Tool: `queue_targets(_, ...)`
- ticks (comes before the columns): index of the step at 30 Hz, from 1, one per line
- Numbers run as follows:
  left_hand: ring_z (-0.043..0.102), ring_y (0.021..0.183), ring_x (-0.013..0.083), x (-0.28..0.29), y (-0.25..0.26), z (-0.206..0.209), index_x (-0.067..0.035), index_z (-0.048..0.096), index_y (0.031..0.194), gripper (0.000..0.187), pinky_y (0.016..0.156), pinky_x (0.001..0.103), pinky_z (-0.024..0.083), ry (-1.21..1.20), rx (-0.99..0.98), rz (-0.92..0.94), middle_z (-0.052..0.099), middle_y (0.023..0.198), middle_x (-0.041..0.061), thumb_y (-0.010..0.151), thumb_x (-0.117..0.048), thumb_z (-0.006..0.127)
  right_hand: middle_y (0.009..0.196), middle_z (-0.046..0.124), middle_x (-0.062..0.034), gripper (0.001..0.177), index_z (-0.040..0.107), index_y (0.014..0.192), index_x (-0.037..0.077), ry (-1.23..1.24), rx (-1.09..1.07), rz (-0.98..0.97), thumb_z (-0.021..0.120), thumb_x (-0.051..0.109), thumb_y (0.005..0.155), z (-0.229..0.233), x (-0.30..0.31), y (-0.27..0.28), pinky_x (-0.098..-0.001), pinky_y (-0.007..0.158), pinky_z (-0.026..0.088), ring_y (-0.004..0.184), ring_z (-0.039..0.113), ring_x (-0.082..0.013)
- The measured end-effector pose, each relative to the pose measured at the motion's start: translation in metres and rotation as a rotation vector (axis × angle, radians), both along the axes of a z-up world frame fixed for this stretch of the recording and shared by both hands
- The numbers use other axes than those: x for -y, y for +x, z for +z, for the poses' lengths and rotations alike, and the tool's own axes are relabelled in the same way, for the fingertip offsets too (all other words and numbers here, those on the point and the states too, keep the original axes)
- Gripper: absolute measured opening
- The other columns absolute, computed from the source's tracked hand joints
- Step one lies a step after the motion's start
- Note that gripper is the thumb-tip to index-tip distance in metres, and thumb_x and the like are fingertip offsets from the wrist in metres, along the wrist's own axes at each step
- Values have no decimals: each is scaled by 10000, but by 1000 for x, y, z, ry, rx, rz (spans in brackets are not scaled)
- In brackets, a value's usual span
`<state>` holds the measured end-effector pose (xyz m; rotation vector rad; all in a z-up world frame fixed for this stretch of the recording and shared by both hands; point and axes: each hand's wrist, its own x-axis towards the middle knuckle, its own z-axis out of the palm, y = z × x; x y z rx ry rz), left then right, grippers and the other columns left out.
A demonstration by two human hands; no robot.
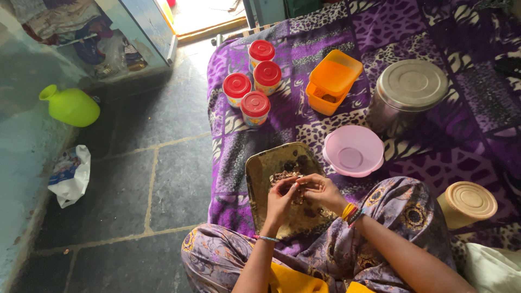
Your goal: The person dumps tamarind pieces from a bowl onto a tray, wipes the bowl with a cloth, and peels seeds and fibers from the tamarind by hand, placing pieces into the bowl.
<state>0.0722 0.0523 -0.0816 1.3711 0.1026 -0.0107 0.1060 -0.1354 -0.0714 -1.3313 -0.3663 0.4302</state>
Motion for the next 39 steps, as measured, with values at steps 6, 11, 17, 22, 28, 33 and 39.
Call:
queue_targets(6,687,934,61,-1,2,-5,-1,738,1186,290,826,212,550,113,10,25,772,1059,41,997,-217,698,1019,770,-86,249,790,1108,41,-542,305,-170,767,182,904,33,-2,-5,-281,842,577,948,735,-136)
queue_targets(11,657,788,99,0,0,4,2,748,1172,305,676,240,521,12,-115,25,751,962,65,1003,-246,698,995,808,-52,218,791,1066,50,-444,153,-255,726,205,926,27,-1,-3,-275,795,602,888,753,-114)
queue_targets(17,686,866,59,2,-3,14,-11,738,1140,266,756,228,579,35,-38,53,758,996,16,963,-209,717,1023,818,-65,224,789,1094,46,-382,149,-278,743,169,913,10,2,-1,-266,828,589,914,747,-107)
queue_targets(22,679,852,81,1,-4,16,-12,741,1112,225,744,239,564,3,-46,75,748,979,39,985,-194,712,1052,805,-70,266,776,1135,41,-320,103,-222,753,116,881,-3,4,1,-274,865,586,954,738,-117)
queue_targets(28,685,841,91,-8,5,-5,-27,704,1094,200,729,271,589,-31,30,162,710,980,14,1013,-205,662,1042,759,-117,235,721,1123,-10,-11,-207,-211,713,101,916,-20,5,10,-350,876,640,959,745,-180)
queue_targets(33,727,848,181,-15,11,-24,-26,670,1161,254,763,305,604,-349,-125,95,743,1054,76,929,-131,670,1040,766,-104,169,703,1033,15,-58,-242,-206,706,143,922,-15,4,11,-339,836,653,954,756,-154)
queue_targets(39,713,909,157,-2,4,-27,-22,666,1220,330,814,305,597,-387,-298,-27,736,1054,62,947,-207,690,955,792,-104,209,734,1002,-2,-437,30,-263,781,178,908,2,-1,-4,-312,761,618,843,739,-144)
